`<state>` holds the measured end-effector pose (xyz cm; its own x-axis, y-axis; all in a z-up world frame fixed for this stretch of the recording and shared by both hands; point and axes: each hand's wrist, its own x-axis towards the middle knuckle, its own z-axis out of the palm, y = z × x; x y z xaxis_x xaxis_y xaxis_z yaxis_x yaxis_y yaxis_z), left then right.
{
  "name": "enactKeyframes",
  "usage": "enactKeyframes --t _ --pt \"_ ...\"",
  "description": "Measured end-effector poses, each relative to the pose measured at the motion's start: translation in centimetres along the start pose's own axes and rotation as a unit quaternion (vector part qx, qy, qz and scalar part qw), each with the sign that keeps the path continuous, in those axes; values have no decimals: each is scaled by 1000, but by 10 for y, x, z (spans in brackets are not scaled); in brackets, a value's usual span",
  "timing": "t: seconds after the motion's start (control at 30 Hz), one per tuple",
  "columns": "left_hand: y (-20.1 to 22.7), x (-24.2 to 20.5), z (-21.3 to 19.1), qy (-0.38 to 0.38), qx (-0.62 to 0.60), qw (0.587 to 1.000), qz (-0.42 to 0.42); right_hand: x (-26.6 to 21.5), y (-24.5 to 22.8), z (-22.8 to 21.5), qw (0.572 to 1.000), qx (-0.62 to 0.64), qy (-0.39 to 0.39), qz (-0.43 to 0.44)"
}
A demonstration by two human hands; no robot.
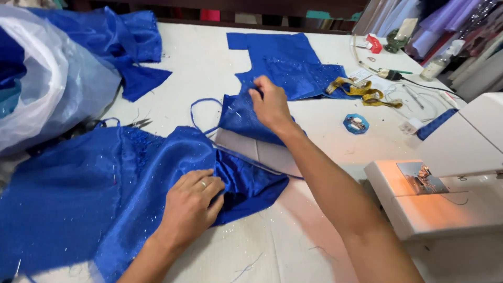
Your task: Pinning together pieces of blue fabric to prepare them for sewing a garment.
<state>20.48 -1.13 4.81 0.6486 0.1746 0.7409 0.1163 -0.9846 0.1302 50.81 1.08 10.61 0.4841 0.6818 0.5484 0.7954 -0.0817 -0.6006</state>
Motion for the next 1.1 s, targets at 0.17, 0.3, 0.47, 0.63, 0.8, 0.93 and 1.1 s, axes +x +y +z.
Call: enactKeyframes --t 0.17,0.3,0.47,0.63,0.8,0.93,1.1 --pt "-3 -1 5 -11 7 1000 17 58 -35 41 973 34 132 -186" --pt "-7 -9 17 -29 23 999 39 55 -45 67 947 86 -309 -19" --pt "-10 -14 27 -28 50 997 56 87 126 88 986 -115 -100 -59" --pt "-10 -16 33 1 67 996 62 87 211 48 916 -397 -44 44" --pt "-8 -16 32 -15 51 997 57 87 251 33 890 -446 -81 46" --pt "-11 -20 35 -40 47 997 55 90 221 6 914 -395 -64 60" --pt "-8 -13 25 -42 55 996 50 93 139 -51 972 -195 -117 66"
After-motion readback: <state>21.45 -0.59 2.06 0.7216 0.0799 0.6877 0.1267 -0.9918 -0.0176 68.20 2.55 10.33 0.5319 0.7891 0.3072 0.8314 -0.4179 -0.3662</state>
